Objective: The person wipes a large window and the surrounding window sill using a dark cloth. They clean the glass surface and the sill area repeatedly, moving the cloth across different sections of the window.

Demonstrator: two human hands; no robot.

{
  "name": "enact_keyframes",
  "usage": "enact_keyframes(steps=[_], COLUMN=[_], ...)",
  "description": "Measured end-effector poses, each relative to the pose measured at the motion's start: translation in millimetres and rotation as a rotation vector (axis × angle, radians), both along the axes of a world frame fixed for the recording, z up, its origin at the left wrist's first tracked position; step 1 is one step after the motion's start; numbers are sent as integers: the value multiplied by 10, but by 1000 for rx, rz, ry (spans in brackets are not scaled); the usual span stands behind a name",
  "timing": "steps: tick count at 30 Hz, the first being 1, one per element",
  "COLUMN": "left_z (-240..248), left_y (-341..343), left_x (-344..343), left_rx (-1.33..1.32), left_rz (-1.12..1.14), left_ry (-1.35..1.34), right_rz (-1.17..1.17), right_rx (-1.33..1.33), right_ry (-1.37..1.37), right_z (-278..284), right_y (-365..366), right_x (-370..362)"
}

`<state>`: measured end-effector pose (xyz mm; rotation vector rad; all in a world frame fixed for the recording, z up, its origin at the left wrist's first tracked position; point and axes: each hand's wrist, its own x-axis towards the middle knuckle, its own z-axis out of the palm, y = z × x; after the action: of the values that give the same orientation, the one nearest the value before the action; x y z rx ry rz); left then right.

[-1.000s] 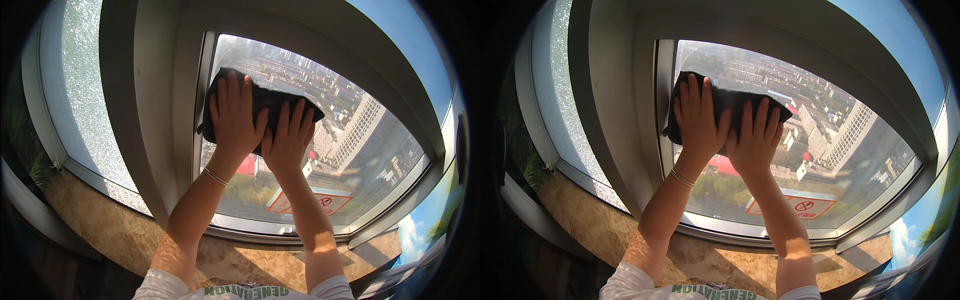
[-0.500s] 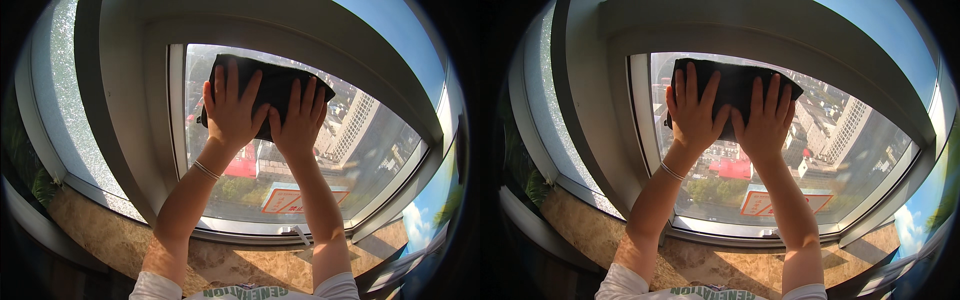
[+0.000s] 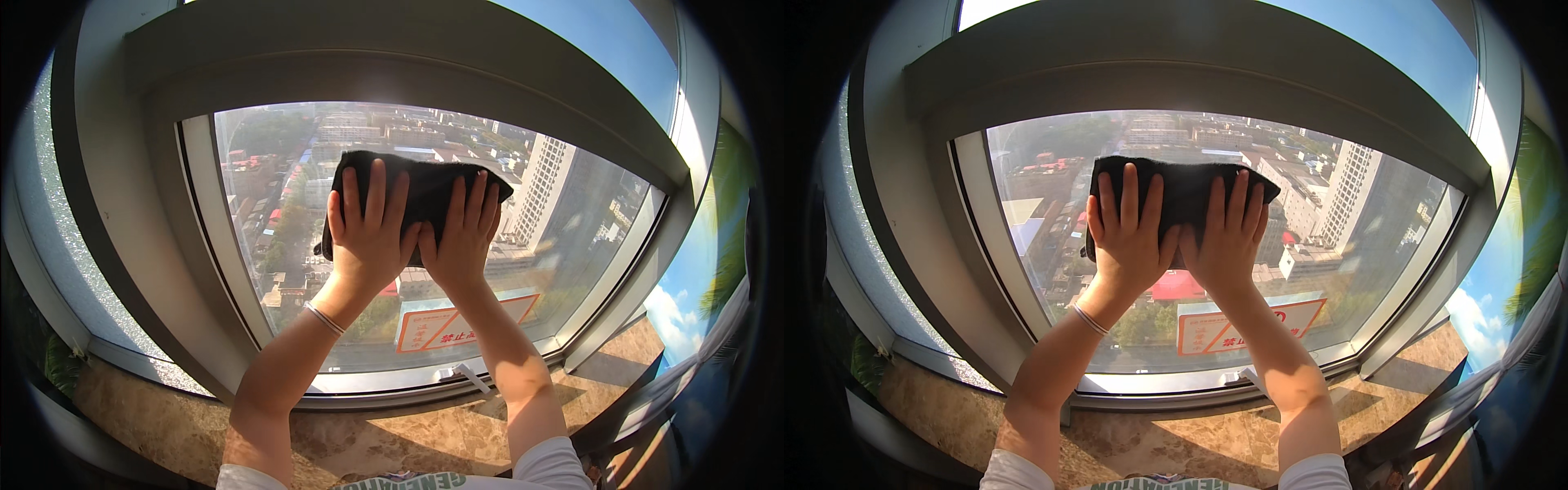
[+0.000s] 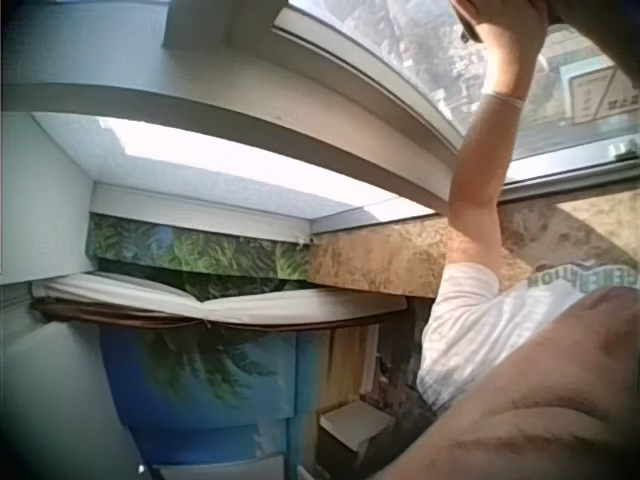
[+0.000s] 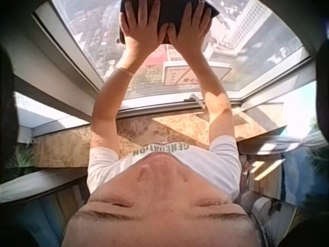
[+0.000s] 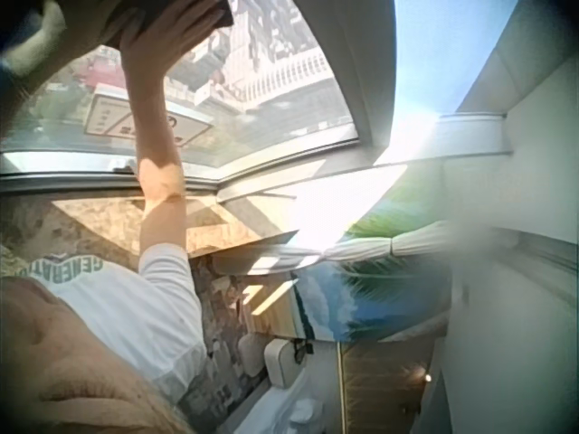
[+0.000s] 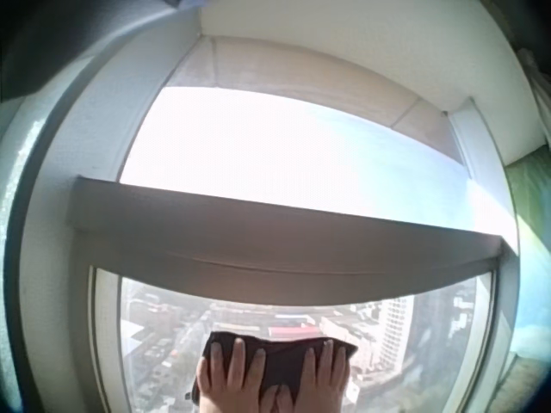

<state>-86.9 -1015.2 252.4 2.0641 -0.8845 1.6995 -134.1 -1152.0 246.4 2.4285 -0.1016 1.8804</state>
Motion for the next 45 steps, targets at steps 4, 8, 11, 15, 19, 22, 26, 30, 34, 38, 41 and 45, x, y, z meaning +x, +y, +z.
enact_keyframes(steps=[4,8,11,15,19,22,26,30,34,38,41,45], left_z=[437,363,22,-63,387,586,468,-100,-837,-1449,-1873,-1966], left_y=[-266,-422,-426,-508,-744,-956,-1057,-1065,-899,-649,-454,-358], left_x=[4,-89,-95,-128,-160,-199,-264,-272,-288,-311,-289,-270], left_rx=[-51,-71,-2,25,-40,-73,-7,40,153,215,283,322], left_rz=[9,-4,-15,11,-88,-112,-97,-52,-31,-35,10,-35], left_ry=[-87,-22,-31,-61,-65,-71,-46,-90,-8,41,92,96], right_rz=[12,-27,-47,-35,-54,-43,-59,-68,-15,33,42,113], right_rx=[29,24,56,15,61,36,80,150,261,303,308,280], right_ry=[-113,-113,-53,-57,-117,-184,-158,-62,60,162,250,187], right_z=[473,414,17,-49,372,605,417,-230,-1042,-1675,-2033,-2197], right_y=[-134,-271,-313,-408,-599,-775,-887,-876,-717,-525,-369,-359], right_x=[45,14,-18,-49,-84,-120,-165,-243,-264,-334,-394,-378])
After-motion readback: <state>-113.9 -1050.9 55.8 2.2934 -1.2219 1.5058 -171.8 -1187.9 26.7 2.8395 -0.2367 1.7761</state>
